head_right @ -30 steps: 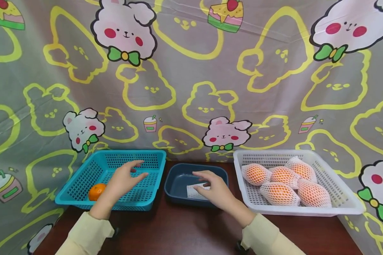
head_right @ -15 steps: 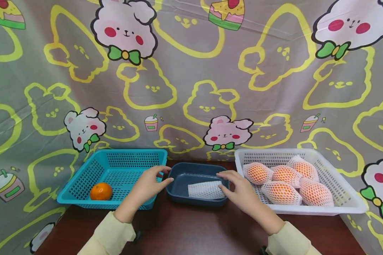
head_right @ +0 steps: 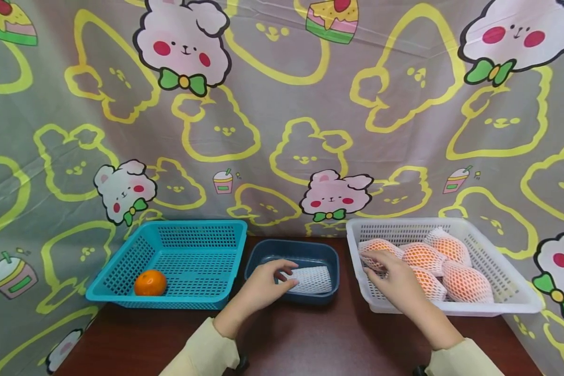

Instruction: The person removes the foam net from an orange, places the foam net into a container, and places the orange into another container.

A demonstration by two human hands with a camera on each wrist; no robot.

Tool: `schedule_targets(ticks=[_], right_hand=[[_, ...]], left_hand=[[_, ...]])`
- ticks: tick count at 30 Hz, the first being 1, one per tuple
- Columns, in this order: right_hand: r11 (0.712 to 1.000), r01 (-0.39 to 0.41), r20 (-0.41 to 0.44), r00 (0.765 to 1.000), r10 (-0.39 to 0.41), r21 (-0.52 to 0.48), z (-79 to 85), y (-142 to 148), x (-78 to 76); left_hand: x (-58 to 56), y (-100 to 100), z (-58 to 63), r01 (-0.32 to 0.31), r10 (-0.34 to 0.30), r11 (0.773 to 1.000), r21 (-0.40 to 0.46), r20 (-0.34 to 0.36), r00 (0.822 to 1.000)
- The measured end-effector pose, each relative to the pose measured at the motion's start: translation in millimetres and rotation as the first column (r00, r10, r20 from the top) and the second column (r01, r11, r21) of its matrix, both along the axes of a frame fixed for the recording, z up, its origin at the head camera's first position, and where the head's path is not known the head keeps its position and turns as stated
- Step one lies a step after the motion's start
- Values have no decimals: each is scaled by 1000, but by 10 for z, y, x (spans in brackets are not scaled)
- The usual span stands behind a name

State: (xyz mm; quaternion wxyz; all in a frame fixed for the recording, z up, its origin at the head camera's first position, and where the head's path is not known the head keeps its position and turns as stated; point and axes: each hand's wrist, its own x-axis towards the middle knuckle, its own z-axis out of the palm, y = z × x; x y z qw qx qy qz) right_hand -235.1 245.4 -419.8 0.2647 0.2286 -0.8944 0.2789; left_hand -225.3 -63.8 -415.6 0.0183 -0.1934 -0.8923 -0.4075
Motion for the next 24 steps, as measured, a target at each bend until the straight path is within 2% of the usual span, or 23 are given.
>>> schedule_targets(ticks=[5,11,14,18,24], right_hand=[[999,10,8,1000,-10,31,24,251,-5],[997,28,34,999,-31,75,30,477,-24],[995,51,76,995,-58,88,32,565,-32],[990,79,156,983,-97,116,31,684,-61],[988,73,273,956,-108,136,-38,829,-127]], left_hand=[[-13,234,-90,36,-44,992,118,64,997],[-32,526,-197,43,-73,968,248,110,991],[-46,680,-243,33,-94,932,360,153,984],[-42,895,-283,-21,-125,859,512,250,960],[-26,1136,-294,-124,-116,794,595,349,930]])
